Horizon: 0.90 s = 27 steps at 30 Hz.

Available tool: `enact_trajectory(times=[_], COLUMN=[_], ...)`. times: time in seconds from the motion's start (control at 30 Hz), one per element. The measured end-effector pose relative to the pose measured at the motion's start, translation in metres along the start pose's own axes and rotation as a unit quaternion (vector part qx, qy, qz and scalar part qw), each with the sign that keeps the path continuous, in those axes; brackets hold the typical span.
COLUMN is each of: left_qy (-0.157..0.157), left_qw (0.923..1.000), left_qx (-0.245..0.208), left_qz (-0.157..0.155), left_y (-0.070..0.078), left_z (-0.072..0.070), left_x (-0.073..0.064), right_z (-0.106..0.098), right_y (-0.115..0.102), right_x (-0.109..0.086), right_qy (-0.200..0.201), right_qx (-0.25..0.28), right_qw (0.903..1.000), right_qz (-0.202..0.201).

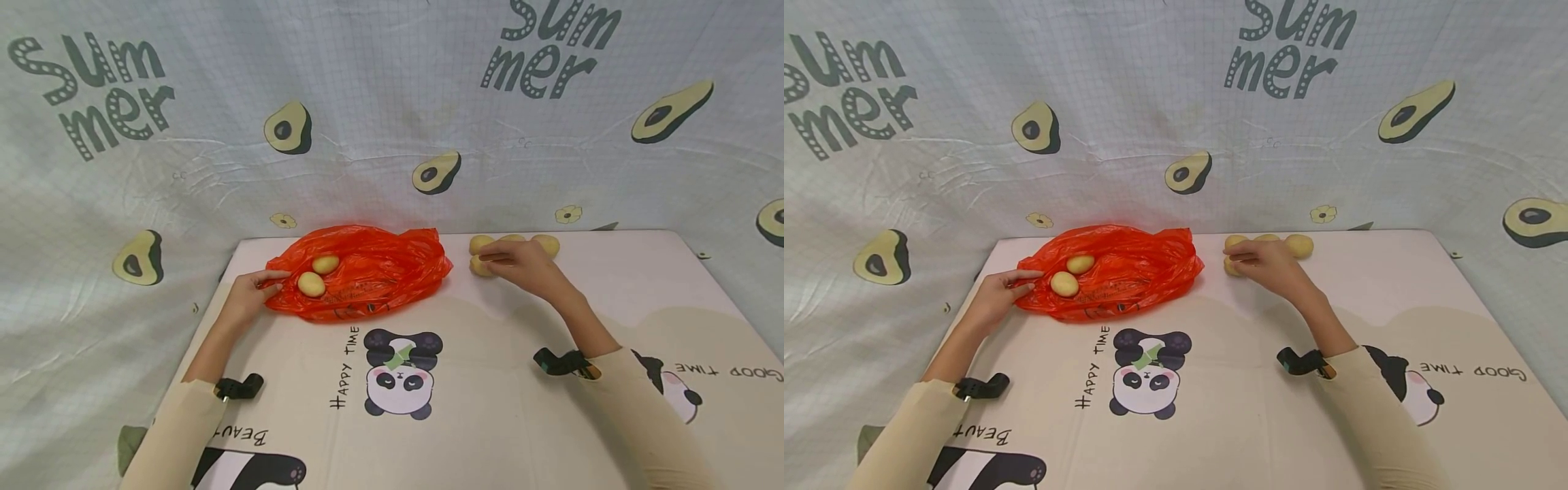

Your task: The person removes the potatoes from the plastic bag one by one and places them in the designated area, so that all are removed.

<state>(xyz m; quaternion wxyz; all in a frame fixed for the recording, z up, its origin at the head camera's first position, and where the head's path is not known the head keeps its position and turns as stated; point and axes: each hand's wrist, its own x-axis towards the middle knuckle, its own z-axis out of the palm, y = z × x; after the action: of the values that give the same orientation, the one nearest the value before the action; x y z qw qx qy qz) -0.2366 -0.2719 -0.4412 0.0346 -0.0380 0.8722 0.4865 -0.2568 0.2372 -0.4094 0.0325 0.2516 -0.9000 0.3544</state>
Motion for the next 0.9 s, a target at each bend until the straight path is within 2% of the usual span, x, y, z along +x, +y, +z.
enact_trajectory(times=[0.3, 0.47, 0.9], left_qy=[-0.002, 0.0, 0.002], left_qw=[1.0, 1.0, 1.0], left_qx=[-0.004, 0.004, -0.001], left_qz=[0.007, 0.006, 0.008], left_y=[-0.002, -0.001, -0.004], left_z=[0.001, 0.001, 0.0], left_x=[0.001, 0.0, 0.002], right_z=[0.012, 0.019, 0.029], right_y=[-0.01, -0.014, -0.031], right_x=[0.007, 0.011, 0.025], right_qy=[-0.017, -0.027, -0.035], right_qx=[0.031, 0.056, 0.069], right_qw=[0.9993, 0.998, 0.997], right_qz=[0.015, 0.007, -0.01])
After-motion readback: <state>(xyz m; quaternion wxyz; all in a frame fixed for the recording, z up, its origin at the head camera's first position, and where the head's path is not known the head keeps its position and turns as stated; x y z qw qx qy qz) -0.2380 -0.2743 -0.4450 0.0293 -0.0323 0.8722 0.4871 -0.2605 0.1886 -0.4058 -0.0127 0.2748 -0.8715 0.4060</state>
